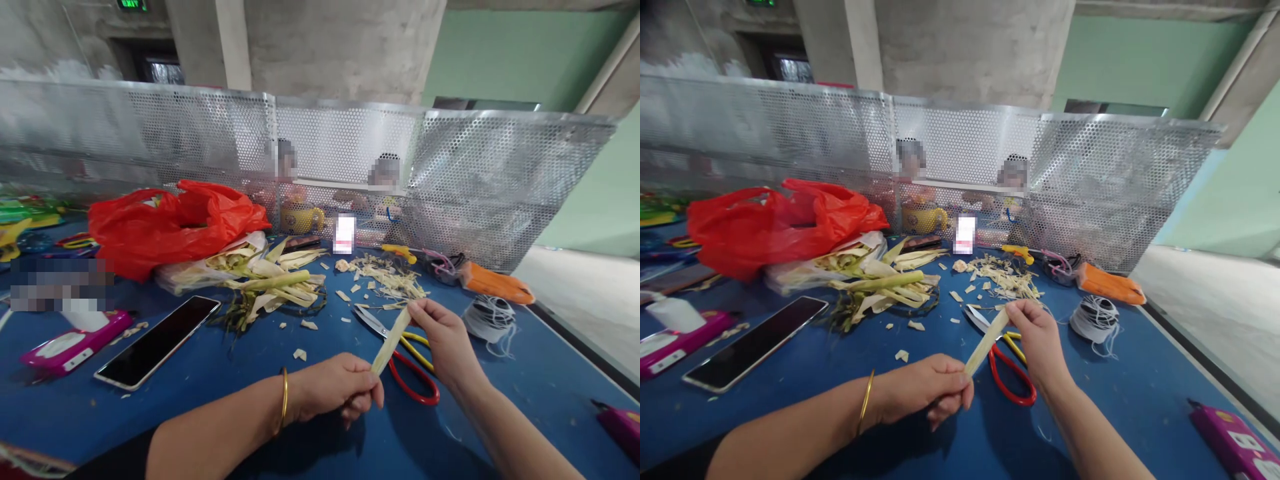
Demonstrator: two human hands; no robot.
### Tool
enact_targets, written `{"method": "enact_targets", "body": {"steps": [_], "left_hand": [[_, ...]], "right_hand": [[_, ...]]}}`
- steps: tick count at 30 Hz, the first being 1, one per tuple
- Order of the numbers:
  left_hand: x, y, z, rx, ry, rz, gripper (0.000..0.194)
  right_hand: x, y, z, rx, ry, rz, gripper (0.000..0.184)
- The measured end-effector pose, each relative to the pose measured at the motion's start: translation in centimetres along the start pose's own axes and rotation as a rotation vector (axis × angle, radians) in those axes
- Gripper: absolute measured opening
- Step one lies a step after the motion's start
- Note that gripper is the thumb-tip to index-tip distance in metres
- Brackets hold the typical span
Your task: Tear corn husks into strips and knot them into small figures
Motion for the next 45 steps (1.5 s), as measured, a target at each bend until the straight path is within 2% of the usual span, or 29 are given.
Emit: {"method": "enact_targets", "body": {"steps": [3,5,6,7,8,9,11,12,13,14,15,20,23,25,28,32,34,38,41,45], "left_hand": [[-0.4,-0.7,-0.7,-0.175,-0.113,0.154,0.031],[-0.6,-1.6,-1.7,-0.306,-0.243,0.331,0.031],[-0.5,-2.2,-2.2,-0.300,-0.289,0.424,0.031],[-0.2,-3.0,-2.6,-0.243,-0.294,0.496,0.032],[0.4,-3.7,-3.0,-0.133,-0.246,0.540,0.030],[1.3,-4.4,-3.3,0.023,-0.160,0.561,0.027],[3.3,-5.4,-3.8,0.414,0.078,0.552,0.028],[4.2,-5.4,-3.9,0.568,0.187,0.542,0.031],[4.9,-5.2,-3.9,0.656,0.266,0.533,0.034],[5.4,-4.7,-3.6,0.668,0.306,0.519,0.036],[5.7,-4.0,-3.1,0.618,0.301,0.488,0.039],[6.4,-1.0,0.0,0.269,0.157,0.250,0.045],[5.9,-0.2,1.5,0.103,0.088,0.114,0.046],[5.4,-0.2,2.1,0.055,0.056,0.048,0.044],[5.0,-0.6,2.4,0.142,0.060,-0.001,0.038],[5.5,-1.9,1.7,0.405,0.175,-0.061,0.034],[5.9,-2.6,0.9,0.528,0.252,-0.092,0.035],[5.8,-3.4,-0.6,0.707,0.393,-0.194,0.036],[5.2,-3.4,-1.1,0.779,0.462,-0.291,0.038],[4.8,-2.9,-0.8,0.764,0.497,-0.379,0.041]], "right_hand": [[-0.5,-1.0,0.6,0.104,-0.048,0.018,0.028],[-0.9,-1.8,1.0,0.162,-0.049,0.077,0.029],[-1.1,-2.0,1.2,0.171,-0.046,0.107,0.030],[-1.3,-2.2,1.3,0.166,-0.043,0.129,0.030],[-1.5,-2.2,1.3,0.150,-0.040,0.142,0.030],[-1.7,-2.1,1.2,0.127,-0.035,0.149,0.030],[-2.0,-1.5,0.8,0.059,-0.019,0.141,0.033],[-2.0,-1.2,0.5,0.022,-0.013,0.125,0.034],[-2.0,-0.8,0.2,-0.014,-0.012,0.101,0.035],[-2.0,-0.4,0.0,-0.047,-0.013,0.074,0.035],[-1.9,-0.1,-0.2,-0.076,-0.014,0.052,0.035],[-1.1,0.8,-0.7,-0.160,0.009,0.047,0.034],[-0.7,0.9,-0.7,-0.164,0.041,0.051,0.035],[-0.7,1.1,-0.8,-0.169,0.046,0.035,0.035],[-0.8,1.2,-0.8,-0.151,0.033,0.016,0.030],[-1.9,0.7,-0.9,-0.085,-0.083,-0.056,0.025],[-2.8,0.7,-1.3,-0.141,-0.182,-0.153,0.019],[-4.1,1.7,-2.7,-0.352,-0.357,-0.318,0.021],[-4.1,2.7,-3.7,-0.435,-0.416,-0.460,0.025],[-3.5,3.4,-4.3,-0.446,-0.438,-0.541,0.019]]}}
Point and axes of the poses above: each hand's wrist, its own z-axis towards the middle knuckle, its own y-axis out of the palm, x = y × z, the point moved 3 cm from there along z, towards the middle knuckle, and after that the axes turned 14 degrees about -y, right-handed, at the moved point
